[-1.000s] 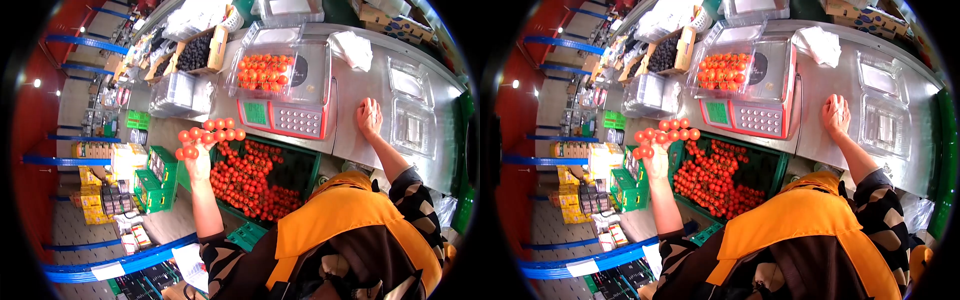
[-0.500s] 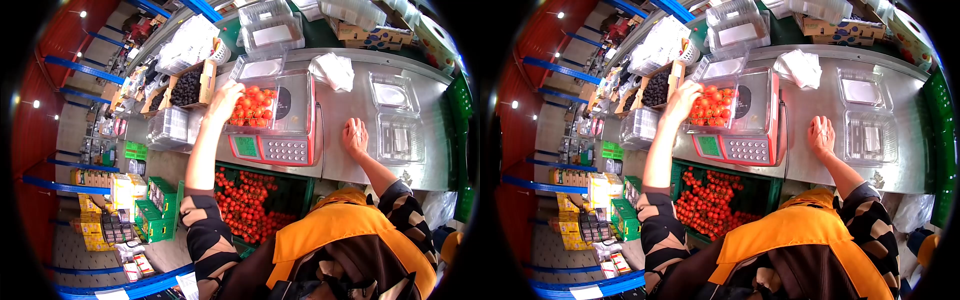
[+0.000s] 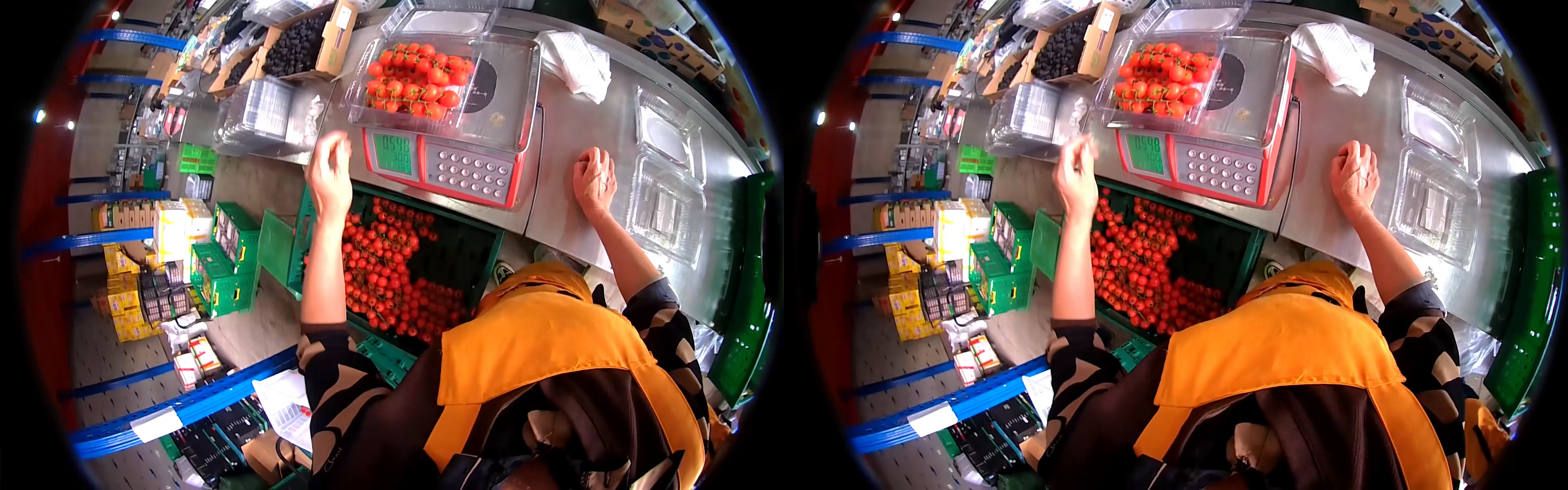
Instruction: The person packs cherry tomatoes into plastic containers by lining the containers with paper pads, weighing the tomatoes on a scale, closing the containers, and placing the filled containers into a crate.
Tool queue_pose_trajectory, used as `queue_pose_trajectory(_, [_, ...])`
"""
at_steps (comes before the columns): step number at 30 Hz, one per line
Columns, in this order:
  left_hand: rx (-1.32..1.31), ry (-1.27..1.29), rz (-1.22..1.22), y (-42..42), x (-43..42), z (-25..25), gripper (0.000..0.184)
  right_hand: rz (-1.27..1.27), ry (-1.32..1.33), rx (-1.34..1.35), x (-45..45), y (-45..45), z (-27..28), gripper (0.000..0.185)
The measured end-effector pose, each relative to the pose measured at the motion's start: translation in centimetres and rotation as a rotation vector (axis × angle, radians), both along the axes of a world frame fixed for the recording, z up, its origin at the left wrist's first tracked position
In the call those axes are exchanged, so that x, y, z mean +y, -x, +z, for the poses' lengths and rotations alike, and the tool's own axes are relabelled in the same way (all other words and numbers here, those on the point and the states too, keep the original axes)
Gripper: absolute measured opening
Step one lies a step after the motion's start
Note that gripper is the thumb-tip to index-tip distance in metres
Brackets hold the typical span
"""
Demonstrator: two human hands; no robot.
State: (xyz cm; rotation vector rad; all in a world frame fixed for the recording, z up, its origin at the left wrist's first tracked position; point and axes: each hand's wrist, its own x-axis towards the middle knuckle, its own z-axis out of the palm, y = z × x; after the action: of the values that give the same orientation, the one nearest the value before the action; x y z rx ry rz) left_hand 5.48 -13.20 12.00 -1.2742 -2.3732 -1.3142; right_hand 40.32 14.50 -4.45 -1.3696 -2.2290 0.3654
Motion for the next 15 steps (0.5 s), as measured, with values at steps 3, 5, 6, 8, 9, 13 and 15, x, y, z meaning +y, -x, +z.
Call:
queue_pose_trajectory(3, [0.078, 0.245, 0.006, -1.1, -7.2, -8.6, 0.012, 0.002, -0.017, -0.019, 0.0, 0.1, -0.2, 0.009])
queue_pose_trajectory(5, [0.131, 0.476, -0.062, -3.4, -9.7, -13.6, 0.015, -0.005, -0.022, -0.036, -0.2, 0.1, -0.3, 0.009])
queue_pose_trajectory(6, [0.093, 0.59, -0.069, -4.7, -10.1, -15.4, 0.017, -0.009, -0.025, -0.044, -0.2, 0.2, -0.4, 0.01])
queue_pose_trajectory(8, [0.131, 0.728, -0.029, -5.7, -9.7, -18.7, 0.015, -0.017, -0.035, -0.053, 0.0, 0.2, -0.4, 0.01])
queue_pose_trajectory(9, [0.106, 0.795, -0.017, -5.8, -9.3, -19.5, 0.015, -0.019, -0.036, -0.055, 0.0, 0.2, -0.4, 0.009])
queue_pose_trajectory(13, [0.227, 0.949, 0.07, -5.8, -7.6, -21.4, 0.024, -0.02, -0.03, -0.067, -0.1, 0.3, -0.3, 0.009])
queue_pose_trajectory(15, [0.312, 0.999, 0.038, -6.2, -7.4, -22.0, 0.024, -0.016, -0.024, -0.07, -0.3, 0.2, -0.3, 0.009])
